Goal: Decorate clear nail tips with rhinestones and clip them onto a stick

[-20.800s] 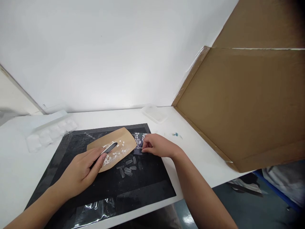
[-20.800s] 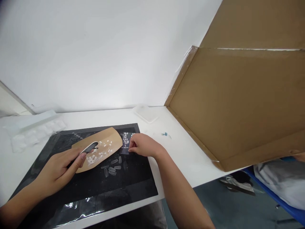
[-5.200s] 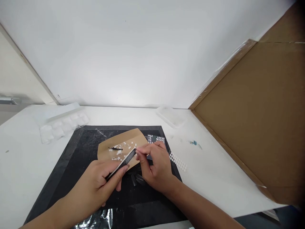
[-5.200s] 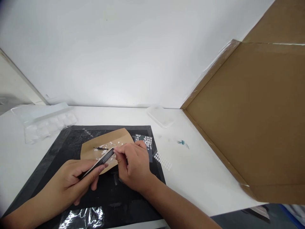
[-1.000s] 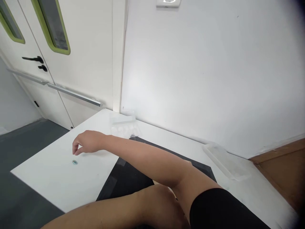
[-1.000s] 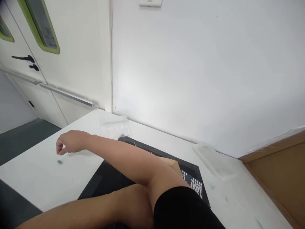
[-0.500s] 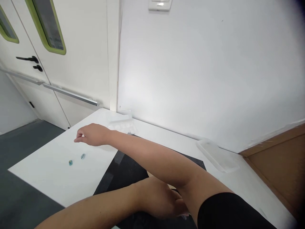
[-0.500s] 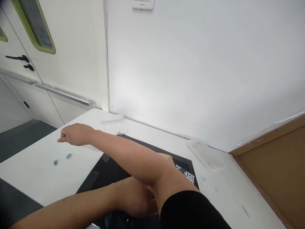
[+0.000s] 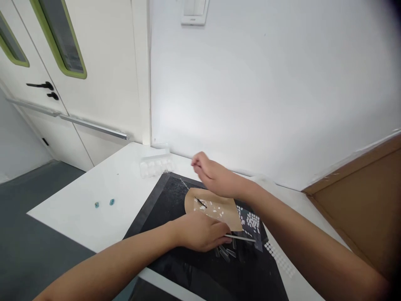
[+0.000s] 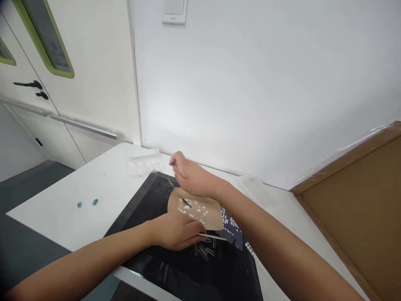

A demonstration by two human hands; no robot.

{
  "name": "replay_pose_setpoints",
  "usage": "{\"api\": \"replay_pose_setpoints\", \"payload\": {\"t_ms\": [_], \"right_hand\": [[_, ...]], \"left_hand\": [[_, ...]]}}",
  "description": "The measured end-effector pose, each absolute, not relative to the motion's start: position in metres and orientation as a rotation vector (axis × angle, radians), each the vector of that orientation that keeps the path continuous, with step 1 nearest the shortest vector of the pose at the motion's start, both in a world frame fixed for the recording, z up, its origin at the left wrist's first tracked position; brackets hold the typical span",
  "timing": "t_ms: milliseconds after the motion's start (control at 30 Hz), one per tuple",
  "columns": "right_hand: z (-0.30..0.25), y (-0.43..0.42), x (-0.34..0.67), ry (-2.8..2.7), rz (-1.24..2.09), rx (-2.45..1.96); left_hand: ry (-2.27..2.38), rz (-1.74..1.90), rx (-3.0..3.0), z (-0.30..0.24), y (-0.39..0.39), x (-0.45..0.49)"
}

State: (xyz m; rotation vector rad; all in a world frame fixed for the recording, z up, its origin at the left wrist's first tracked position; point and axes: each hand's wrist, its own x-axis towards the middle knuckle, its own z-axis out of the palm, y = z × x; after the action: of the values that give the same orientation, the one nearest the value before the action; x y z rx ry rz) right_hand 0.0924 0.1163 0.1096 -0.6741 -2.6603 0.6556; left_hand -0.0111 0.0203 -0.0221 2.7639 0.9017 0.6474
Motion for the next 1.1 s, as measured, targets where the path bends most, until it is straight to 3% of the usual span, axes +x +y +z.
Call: {"api": "replay_pose_setpoints", "payload": {"t_ms": [367,667,1100], "right_hand": [[0.045,0.076,0.247,-2.069,0.81,-0.969],[-0.017,0.073,0.232,-1.795,0.449,-0.997],[-0.023,0.061,0.205,-1.953,-0.052,-1.145]], "left_hand": [[1.24,0.945,2.076,0.024,0.005,-0.008],[1.172,0.802,1.982,0.035,0.055,0.002],[1.122,0.685,1.914,0.019,0.044,0.006]]}}
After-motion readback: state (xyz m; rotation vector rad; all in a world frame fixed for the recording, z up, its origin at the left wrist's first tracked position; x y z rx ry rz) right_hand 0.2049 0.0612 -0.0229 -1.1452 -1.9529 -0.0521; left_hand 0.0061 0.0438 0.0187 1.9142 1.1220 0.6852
